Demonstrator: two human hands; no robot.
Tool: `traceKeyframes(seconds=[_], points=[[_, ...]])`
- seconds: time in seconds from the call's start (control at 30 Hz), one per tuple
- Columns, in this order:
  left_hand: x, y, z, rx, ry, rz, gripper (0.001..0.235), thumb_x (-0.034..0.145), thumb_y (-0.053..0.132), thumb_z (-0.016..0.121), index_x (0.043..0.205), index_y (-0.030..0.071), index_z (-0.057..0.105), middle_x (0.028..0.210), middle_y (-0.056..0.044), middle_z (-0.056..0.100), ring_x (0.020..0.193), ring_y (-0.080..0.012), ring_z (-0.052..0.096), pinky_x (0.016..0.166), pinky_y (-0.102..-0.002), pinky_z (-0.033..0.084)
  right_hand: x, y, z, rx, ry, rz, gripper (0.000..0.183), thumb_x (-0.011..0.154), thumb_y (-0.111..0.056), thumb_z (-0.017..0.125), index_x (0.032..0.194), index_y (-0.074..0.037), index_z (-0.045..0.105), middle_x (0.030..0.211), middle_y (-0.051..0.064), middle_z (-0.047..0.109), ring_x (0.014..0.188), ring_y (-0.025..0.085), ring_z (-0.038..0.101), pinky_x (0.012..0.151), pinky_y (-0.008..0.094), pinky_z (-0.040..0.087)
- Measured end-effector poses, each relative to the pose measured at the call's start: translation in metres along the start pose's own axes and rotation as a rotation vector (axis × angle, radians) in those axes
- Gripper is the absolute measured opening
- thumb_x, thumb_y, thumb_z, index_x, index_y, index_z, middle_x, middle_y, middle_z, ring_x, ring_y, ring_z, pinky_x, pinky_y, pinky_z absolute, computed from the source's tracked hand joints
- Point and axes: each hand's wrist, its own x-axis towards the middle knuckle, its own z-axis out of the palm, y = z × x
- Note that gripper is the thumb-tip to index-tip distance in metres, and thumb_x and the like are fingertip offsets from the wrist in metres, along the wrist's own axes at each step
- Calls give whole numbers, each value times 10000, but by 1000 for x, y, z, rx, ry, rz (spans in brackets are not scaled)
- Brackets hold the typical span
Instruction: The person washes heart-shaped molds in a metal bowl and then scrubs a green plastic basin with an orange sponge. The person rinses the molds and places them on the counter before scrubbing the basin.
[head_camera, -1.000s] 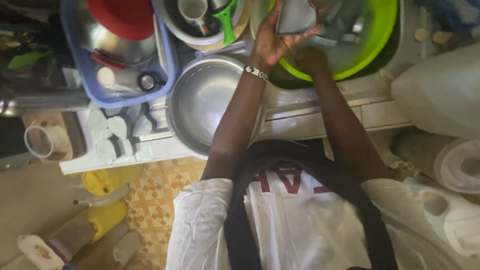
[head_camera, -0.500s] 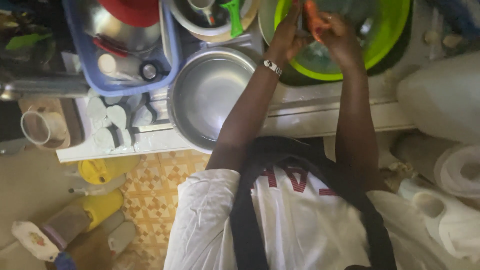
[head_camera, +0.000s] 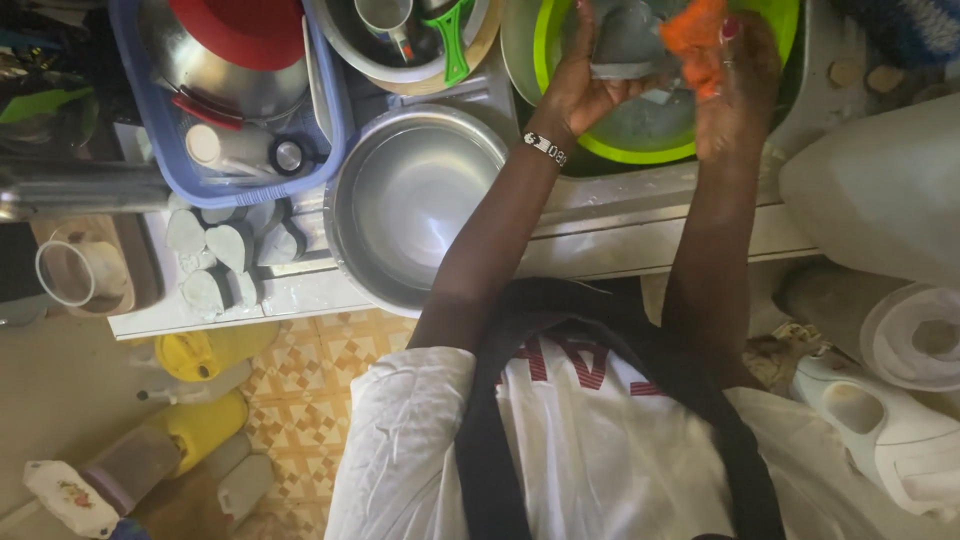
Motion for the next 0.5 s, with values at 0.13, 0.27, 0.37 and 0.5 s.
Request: traceKeyframes(seconds=[0.13,0.27,0.37,0.5], points=[[6,-8,4,-109,114,115,694,809,539,604,1228,14,430,1179,-186,536,1029,-352,565,734,-386,475,-7,12,-1,-433,329,-154,112,861,-219,652,880,-153,563,851,-14,543,791,120,541,653,247,451],[18,-27,11,23,433,417,375,818,325,657,1094,95,550,977,-94,637,749,-263,647,578,-365,547,-28,25,39,-365,181,-117,113,826,-49,662,839,-108,566,876,33,626,716,109,570,619,227,485],[8,-26,26,195,522,467,337,826,297,615,1055,67,525,913,-131,593,782,-256,583,628,-354,496,-34,36,42,-359,161,-198,63,860,-9,592,880,-62,564,873,69,601,794,150,578,683,265,521],[4,-23,-46,1353,322,551,912,678,-149,775,1384,135,272,1444,-100,198,1323,-218,266,1039,-277,441,-23,55,18,-193,226,-143,327,775,-345,735,866,-81,566,820,73,594,626,118,522,568,236,422]])
